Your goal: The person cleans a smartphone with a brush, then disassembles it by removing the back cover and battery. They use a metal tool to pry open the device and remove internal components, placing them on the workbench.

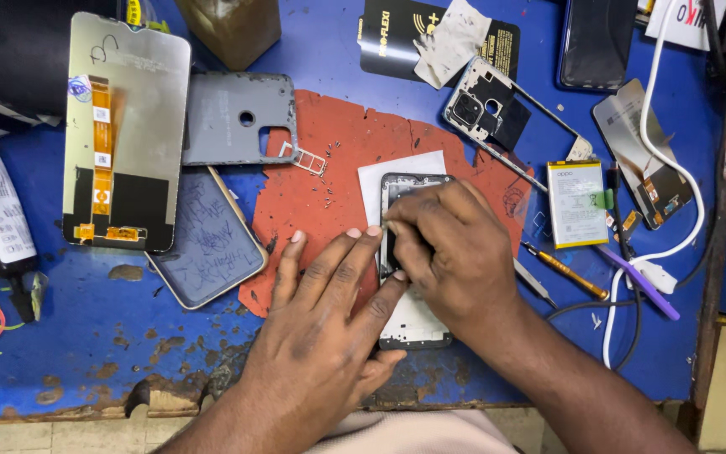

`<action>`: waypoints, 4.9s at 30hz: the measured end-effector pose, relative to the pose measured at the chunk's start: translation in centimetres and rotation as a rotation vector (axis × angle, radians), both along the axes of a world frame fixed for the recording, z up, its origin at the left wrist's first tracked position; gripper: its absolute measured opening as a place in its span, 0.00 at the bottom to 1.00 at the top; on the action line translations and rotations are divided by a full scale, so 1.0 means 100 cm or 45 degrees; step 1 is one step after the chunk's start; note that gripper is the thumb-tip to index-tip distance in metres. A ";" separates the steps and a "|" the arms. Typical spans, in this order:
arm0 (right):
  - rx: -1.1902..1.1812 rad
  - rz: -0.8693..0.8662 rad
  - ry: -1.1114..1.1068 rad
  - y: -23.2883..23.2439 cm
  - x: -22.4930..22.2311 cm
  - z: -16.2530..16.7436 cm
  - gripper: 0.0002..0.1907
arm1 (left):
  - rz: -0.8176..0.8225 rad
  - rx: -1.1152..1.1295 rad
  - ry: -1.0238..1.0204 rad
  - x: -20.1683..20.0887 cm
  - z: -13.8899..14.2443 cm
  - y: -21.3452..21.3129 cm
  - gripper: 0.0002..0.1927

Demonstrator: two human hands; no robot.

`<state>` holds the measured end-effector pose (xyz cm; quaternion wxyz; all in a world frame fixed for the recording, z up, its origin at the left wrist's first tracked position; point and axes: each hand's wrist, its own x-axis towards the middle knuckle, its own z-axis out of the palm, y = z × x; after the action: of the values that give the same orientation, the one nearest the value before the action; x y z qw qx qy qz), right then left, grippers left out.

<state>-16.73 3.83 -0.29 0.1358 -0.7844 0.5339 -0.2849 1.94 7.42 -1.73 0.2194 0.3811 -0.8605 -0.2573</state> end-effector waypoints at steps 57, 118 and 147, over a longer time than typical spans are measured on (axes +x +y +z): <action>0.069 -0.023 0.049 0.022 0.000 0.002 0.09 | 0.122 0.084 0.335 0.005 -0.009 0.007 0.32; 0.110 0.084 0.043 0.058 0.011 0.007 0.13 | 0.111 0.209 0.284 0.007 -0.008 0.004 0.43; 0.128 0.079 0.000 0.066 0.010 0.002 0.13 | 0.081 0.185 0.250 0.012 -0.008 0.006 0.41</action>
<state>-15.69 10.42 -0.08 0.1837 -0.7927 0.5231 -0.2534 3.12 8.06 -2.52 0.2823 0.3961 -0.8015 -0.3480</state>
